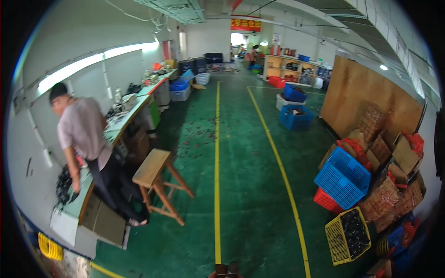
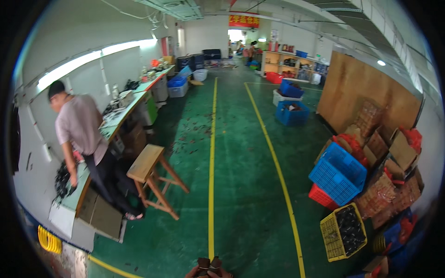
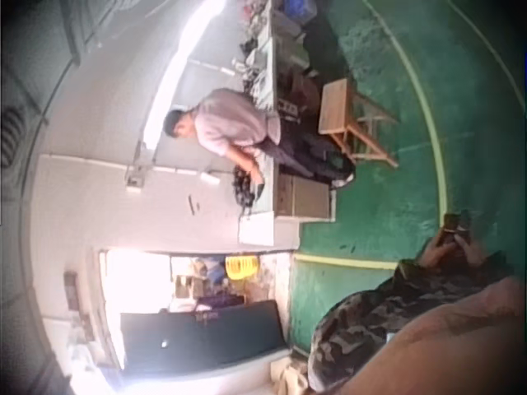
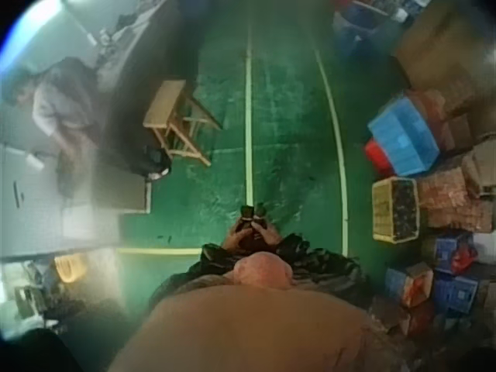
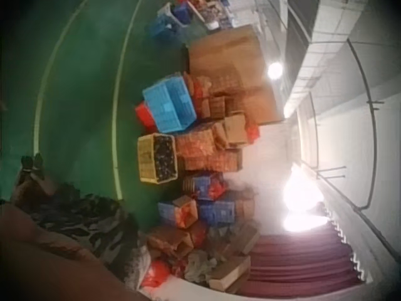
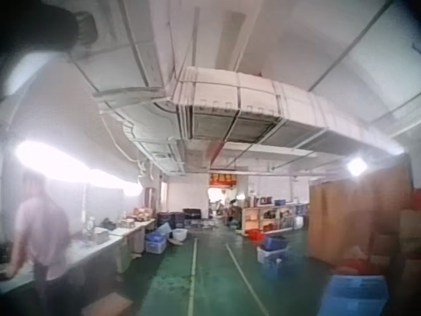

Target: The person retrieves bundles of leather pieces from a bag and carries them to a workbench. They remove rubber bands from the bundles and feed the pieces individually through a machine by hand.

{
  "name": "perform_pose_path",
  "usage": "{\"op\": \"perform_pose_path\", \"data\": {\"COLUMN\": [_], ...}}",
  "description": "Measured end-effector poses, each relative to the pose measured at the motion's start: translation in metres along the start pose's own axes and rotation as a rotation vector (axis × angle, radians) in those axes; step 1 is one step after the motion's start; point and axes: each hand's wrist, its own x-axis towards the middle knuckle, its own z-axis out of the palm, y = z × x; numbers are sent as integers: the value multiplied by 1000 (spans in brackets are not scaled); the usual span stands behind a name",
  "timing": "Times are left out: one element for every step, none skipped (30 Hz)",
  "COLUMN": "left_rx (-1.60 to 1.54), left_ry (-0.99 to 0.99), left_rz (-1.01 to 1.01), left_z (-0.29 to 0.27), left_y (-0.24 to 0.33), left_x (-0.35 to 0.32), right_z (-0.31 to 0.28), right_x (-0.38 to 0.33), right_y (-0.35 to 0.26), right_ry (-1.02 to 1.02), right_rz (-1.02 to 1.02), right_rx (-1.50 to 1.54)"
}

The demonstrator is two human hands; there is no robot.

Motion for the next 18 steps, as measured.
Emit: {"op": "perform_pose_path", "data": {"left_rx": [5, 2, 2, -8, -20, -21, -12, -1, -16, 9, 51, 93, 101, 98, 96, 97, 123, 147], "left_ry": [81, 60, 53, 78, 107, 100, 66, 34, 47, 19, -23, -29, -28, -30, -33, -30, -34, -36], "left_rz": [-25, -41, -44, -86, -127, -114, -93, -72, -72, -85, -83, -81, -78, -64, -50, -43, 9, 62], "left_z": [-7, -12, -24, -39, -54, -64, -69, -73, -70, -65, -64, -62, -67, -73, -80, -92, -104, -116], "left_y": [18, 42, 53, 63, 73, 88, 102, 118, 136, 156, 188, 216, 235, 252, 268, 273, 273, 274], "left_x": [23, 42, 64, 90, 116, 151, 175, 197, 211, 226, 253, 267, 283, 299, 316, 337, 362, 387], "right_z": [0, -2, -3, -3, -3, -9, -13, -17, -23, -29, -36, -44, -45, -46, -46, -49, -55, -62], "right_x": [41, 74, 94, 110, 127, 154, 170, 187, 197, 206, 229, 267, 290, 312, 335, 362, 391, 419], "right_y": [14, 17, -2, -39, -70, -94, -115, -135, -155, -175, -200, -189, -199, -209, -218, -221, -222, -224], "right_ry": [101, 191, 199, 120, 37, 40, 30, 19, 9, 11, 19, 77, 75, 74, 74, 69, 86, 101], "right_rz": [-126, -242, -241, -133, -26, -37, -49, -60, -47, -112, -202, -232, -238, -200, -162, -167, -191, -215], "right_rx": [-161, -325, -325, -173, -22, -31, 70, 170, 160, 144, 132, -37, -32, -40, -49, -51, -44, -38]}}
